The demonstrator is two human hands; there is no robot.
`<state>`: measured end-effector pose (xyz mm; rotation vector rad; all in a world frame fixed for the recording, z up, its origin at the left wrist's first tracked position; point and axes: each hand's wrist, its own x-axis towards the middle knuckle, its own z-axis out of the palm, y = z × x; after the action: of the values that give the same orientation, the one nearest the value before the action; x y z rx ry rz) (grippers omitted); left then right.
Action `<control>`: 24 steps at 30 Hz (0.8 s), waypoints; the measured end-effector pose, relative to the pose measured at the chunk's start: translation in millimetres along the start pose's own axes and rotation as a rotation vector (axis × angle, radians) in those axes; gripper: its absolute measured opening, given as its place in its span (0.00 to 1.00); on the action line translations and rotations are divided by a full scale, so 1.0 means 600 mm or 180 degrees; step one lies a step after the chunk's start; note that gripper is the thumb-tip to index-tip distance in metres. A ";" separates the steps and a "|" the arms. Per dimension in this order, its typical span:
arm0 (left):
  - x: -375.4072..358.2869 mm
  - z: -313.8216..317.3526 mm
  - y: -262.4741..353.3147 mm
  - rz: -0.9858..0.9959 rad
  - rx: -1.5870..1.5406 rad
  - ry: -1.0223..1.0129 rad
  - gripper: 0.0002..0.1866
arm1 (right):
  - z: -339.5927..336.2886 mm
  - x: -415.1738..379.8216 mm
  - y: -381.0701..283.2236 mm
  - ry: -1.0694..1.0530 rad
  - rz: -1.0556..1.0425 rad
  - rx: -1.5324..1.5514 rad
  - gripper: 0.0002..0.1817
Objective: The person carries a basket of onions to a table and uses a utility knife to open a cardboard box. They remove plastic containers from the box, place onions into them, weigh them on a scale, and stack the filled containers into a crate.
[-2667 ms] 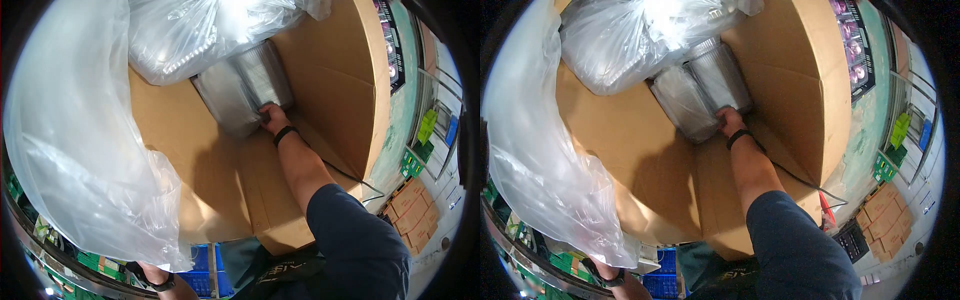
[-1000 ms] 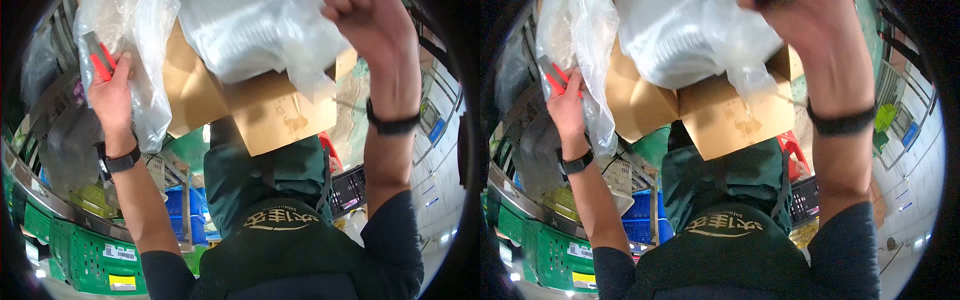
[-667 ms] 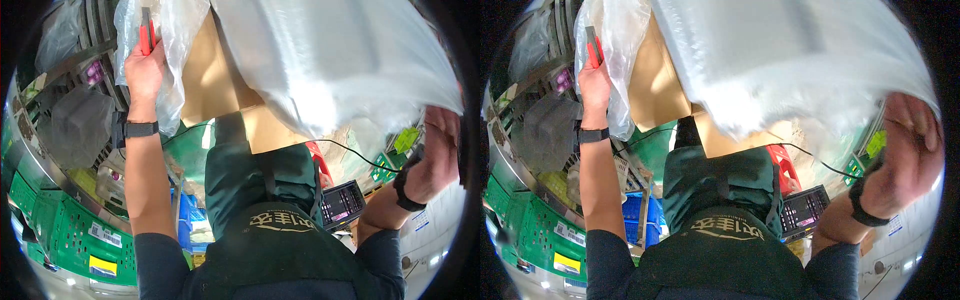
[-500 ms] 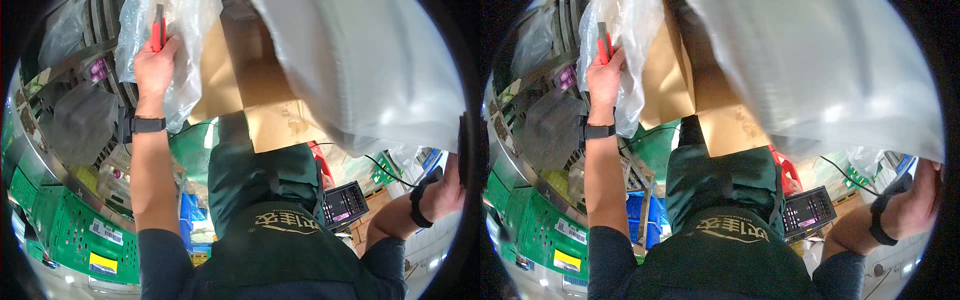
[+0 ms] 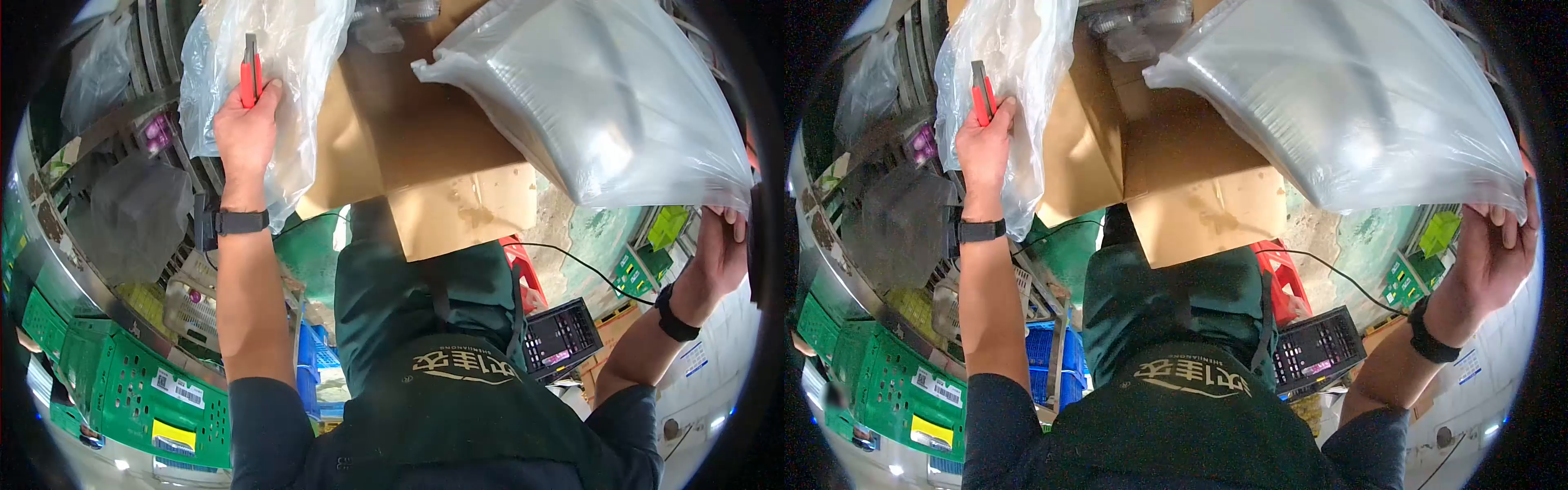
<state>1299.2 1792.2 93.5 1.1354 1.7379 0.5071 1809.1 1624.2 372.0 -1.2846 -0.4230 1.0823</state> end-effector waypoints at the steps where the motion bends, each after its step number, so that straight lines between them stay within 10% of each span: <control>1: -0.006 0.000 0.004 0.0020 0.0009 0.0053 0.14 | -0.024 0.002 -0.007 -0.0462 0.0171 0.0287 0.19; 8: -0.021 -0.005 -0.017 0.0358 0.0356 0.0105 0.16 | 0.075 0.005 0.002 0.0252 -0.0307 0.0291 0.20; 10: -0.033 0.000 0.019 0.0195 0.0400 0.0094 0.15 | 0.198 0.013 0.020 0.2517 -0.0758 -0.0153 0.20; 15: -0.069 0.016 0.026 0.0327 0.0137 0.0072 0.12 | 0.181 0.029 0.010 -0.0354 -0.0079 0.0874 0.17; 20: -0.140 0.041 0.049 0.0109 -0.0546 -0.0100 0.06 | 0.292 0.053 -0.009 0.0067 -0.0303 0.0636 0.16; 22: -0.140 0.053 0.046 0.0445 -0.0574 -0.0012 0.06 | 0.289 0.083 -0.012 -0.1067 -0.0535 0.0741 0.22; 24: -0.124 0.060 0.032 0.0987 -0.0173 0.0242 0.07 | 0.329 0.095 -0.022 -0.0846 -0.0727 0.0801 0.22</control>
<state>1347.3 1731.8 128.5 1.3699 1.6082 0.7904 1688.1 1782.0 425.0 -0.8516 -0.5977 1.0763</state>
